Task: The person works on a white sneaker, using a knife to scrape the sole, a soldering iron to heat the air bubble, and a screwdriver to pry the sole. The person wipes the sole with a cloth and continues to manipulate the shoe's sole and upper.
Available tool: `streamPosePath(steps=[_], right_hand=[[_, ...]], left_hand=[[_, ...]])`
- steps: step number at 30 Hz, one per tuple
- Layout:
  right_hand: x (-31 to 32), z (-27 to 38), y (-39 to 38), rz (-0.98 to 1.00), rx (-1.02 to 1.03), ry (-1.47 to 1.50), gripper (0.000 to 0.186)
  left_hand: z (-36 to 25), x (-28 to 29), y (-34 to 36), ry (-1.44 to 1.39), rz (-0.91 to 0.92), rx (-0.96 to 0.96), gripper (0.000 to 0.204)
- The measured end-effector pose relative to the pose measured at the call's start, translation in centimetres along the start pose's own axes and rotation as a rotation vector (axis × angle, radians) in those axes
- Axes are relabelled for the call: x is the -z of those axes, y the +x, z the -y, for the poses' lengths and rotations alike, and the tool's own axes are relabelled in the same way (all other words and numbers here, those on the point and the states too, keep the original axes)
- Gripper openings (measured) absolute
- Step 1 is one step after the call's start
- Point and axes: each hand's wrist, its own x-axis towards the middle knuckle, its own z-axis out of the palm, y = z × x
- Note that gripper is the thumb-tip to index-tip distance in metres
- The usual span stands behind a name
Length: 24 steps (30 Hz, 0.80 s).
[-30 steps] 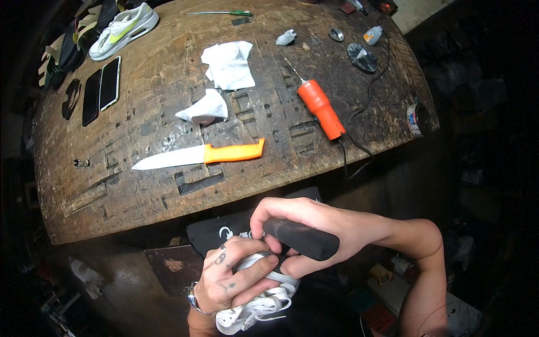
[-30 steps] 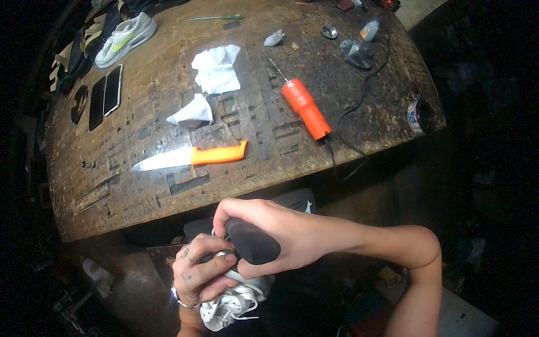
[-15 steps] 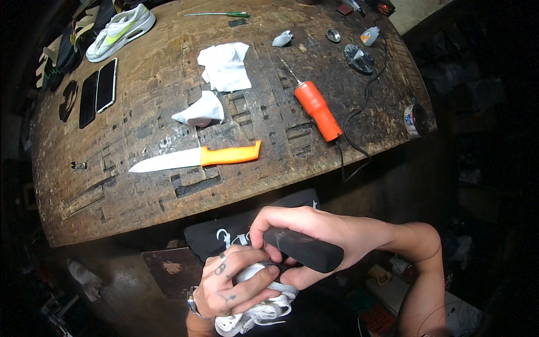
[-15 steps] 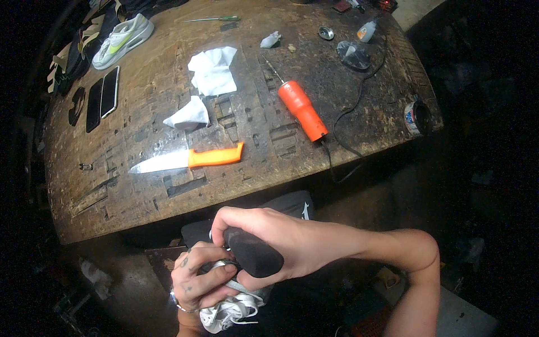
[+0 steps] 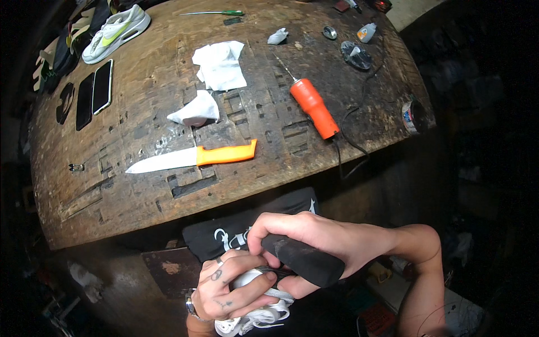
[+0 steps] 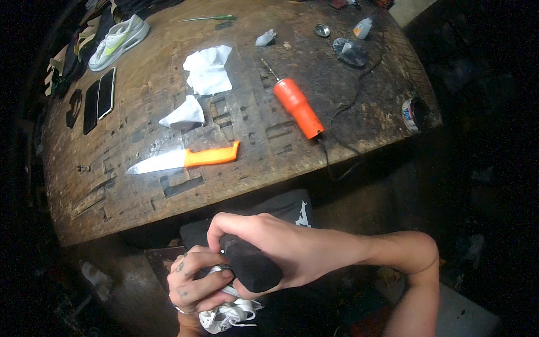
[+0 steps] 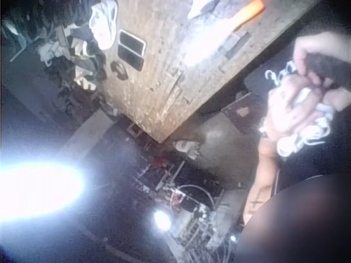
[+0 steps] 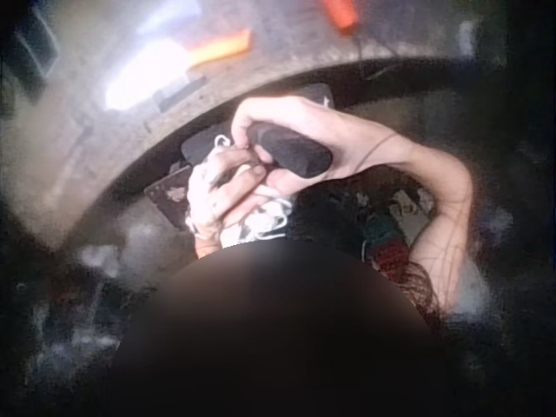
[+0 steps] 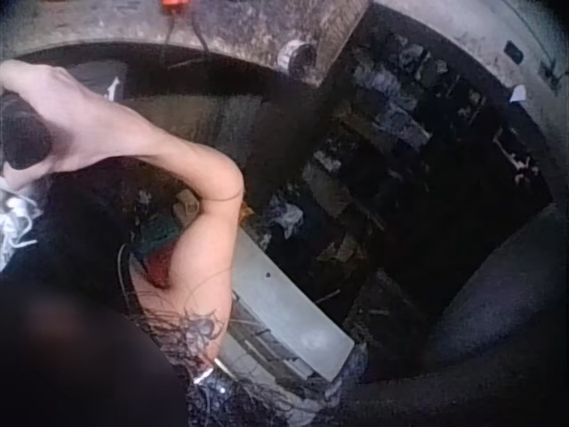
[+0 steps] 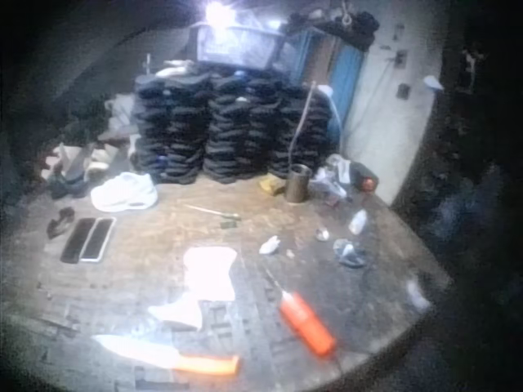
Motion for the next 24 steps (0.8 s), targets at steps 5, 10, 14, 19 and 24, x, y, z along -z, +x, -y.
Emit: streamPosePath(steps=[5,10,14,19,24], right_hand=[[-0.26,0.10,-0.16,-0.014,-0.004,0.021,0.051],[-0.38,0.35,-0.34,-0.025,-0.090,0.017,0.048],[-0.49,0.45,-0.36,-0.046,-0.033,-0.016,0.045],[-0.80,0.55,-0.57,-0.072,-0.035,-0.022,0.043],[-1.05,0.23,-0.58,-0.088,-0.004,-0.034,0.042]], left_hand=[[-0.05,0.01,-0.12,0.001,-0.008,-0.006,0.035],[-0.01,-0.20,-0.29,0.017,-0.025,0.000,0.036],[0.09,-0.48,-0.29,0.021,-0.048,0.003,0.036],[-0.01,-0.67,-0.24,0.014,-0.063,0.005,0.036],[-0.06,-0.73,-0.28,0.035,-0.055,0.005,0.037]])
